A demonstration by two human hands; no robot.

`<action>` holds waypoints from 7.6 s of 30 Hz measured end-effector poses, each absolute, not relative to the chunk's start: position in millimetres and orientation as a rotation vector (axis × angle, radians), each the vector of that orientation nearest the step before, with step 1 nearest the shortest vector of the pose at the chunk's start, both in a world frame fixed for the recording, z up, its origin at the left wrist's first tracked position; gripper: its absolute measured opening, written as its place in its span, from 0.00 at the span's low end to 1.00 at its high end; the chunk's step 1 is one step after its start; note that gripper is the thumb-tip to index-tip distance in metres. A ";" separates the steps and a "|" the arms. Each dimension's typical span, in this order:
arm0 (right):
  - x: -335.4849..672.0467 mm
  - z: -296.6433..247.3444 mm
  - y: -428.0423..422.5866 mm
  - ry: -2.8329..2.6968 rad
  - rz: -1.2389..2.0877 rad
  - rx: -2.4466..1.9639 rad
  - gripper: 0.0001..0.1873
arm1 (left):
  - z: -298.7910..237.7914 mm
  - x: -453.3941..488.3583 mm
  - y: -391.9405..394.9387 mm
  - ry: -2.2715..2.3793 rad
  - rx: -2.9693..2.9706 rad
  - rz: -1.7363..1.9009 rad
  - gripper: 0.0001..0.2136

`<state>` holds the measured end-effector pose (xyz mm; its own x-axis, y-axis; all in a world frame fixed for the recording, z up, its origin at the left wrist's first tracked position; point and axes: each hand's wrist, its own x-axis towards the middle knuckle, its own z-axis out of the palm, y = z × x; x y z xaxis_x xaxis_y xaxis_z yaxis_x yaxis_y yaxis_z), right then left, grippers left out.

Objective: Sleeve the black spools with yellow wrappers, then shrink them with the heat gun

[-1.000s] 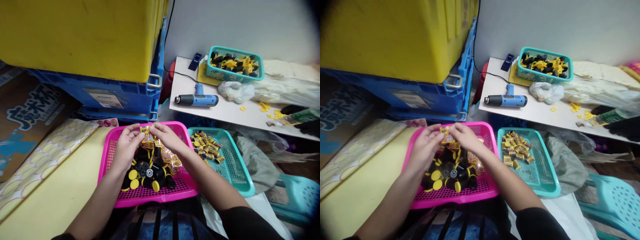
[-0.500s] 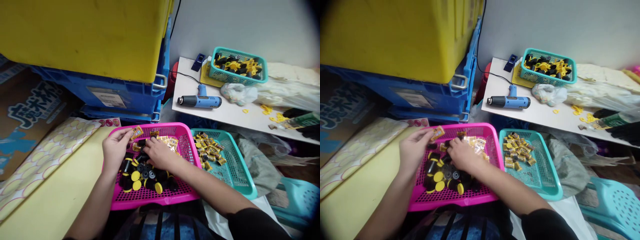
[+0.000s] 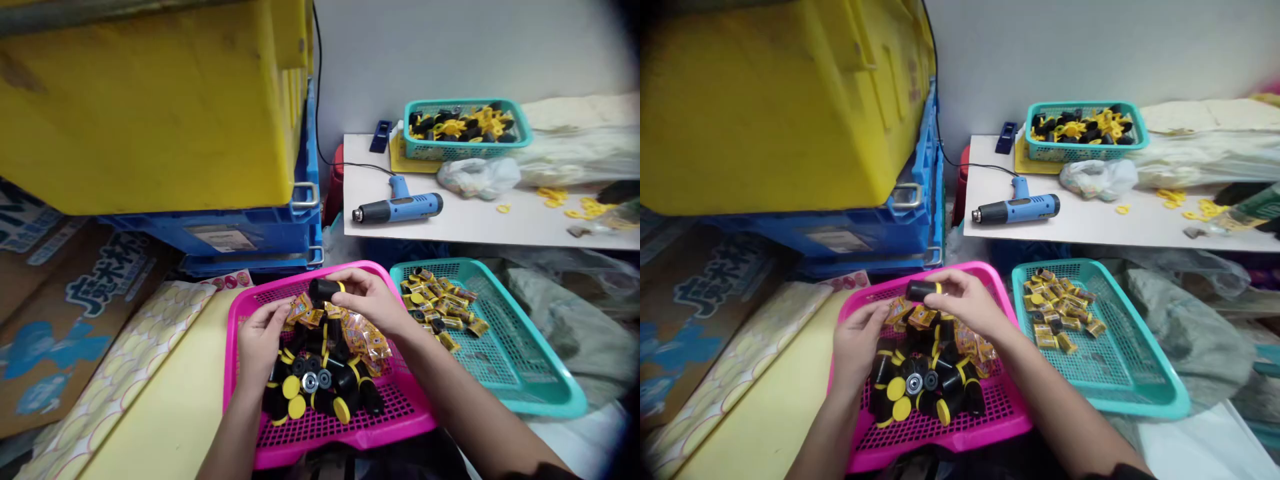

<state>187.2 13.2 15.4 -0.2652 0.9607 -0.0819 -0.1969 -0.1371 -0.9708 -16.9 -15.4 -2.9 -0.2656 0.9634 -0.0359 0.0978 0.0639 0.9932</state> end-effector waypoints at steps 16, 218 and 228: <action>199.9 13.9 16.7 -1.409 1.525 -1.091 0.20 | 8.1 1.9 -15.7 1.405 1.207 1.337 0.08; 175.3 1.9 -23.1 -1.659 1.223 -1.241 0.20 | 19.1 57.0 2.4 1.049 -0.175 1.151 0.19; 173.5 -3.7 -18.7 -1.452 1.550 -1.158 0.21 | 2.1 56.7 4.3 0.961 -0.248 1.095 0.20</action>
